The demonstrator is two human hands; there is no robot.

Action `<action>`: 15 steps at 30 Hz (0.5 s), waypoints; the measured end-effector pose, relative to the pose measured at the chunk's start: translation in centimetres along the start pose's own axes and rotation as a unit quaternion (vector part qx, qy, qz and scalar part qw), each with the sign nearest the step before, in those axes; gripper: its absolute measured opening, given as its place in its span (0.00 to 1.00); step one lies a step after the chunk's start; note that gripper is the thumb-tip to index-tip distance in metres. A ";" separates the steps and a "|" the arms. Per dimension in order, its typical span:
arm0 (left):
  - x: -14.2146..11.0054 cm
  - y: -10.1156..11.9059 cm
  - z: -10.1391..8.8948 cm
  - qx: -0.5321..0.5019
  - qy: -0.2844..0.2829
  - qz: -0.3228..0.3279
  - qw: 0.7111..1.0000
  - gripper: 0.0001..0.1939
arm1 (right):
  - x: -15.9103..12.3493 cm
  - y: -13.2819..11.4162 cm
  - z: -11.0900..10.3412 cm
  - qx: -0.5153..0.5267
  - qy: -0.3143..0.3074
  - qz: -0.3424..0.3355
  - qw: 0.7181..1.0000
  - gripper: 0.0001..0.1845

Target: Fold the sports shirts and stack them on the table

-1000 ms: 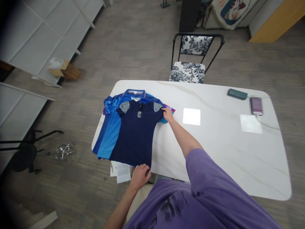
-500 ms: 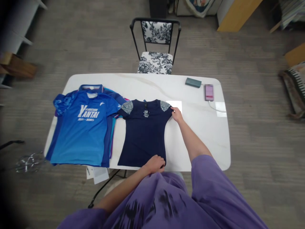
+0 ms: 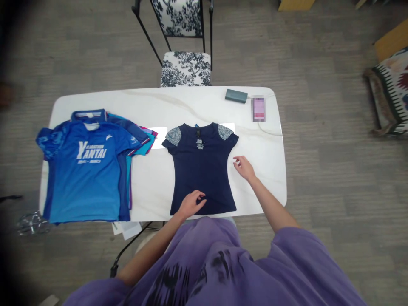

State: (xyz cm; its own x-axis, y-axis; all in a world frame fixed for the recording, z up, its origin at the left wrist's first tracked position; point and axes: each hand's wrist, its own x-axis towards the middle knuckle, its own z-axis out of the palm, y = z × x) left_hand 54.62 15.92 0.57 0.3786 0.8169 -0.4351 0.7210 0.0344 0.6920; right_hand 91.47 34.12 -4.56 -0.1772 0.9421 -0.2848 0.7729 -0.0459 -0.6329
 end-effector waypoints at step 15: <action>-17.9 -12.7 -3.0 0.065 -0.139 -0.115 0.981 0.28 | -31.4 -9.8 17.1 -0.120 -0.077 0.082 0.986 0.34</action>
State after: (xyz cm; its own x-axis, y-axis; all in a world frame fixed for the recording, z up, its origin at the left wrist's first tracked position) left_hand 36.91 2.58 1.28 0.3284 0.6063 -0.7243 0.8671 0.1106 0.4857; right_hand 79.02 -0.64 -1.69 -0.1143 0.8655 -0.4876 0.9179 -0.0958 -0.3852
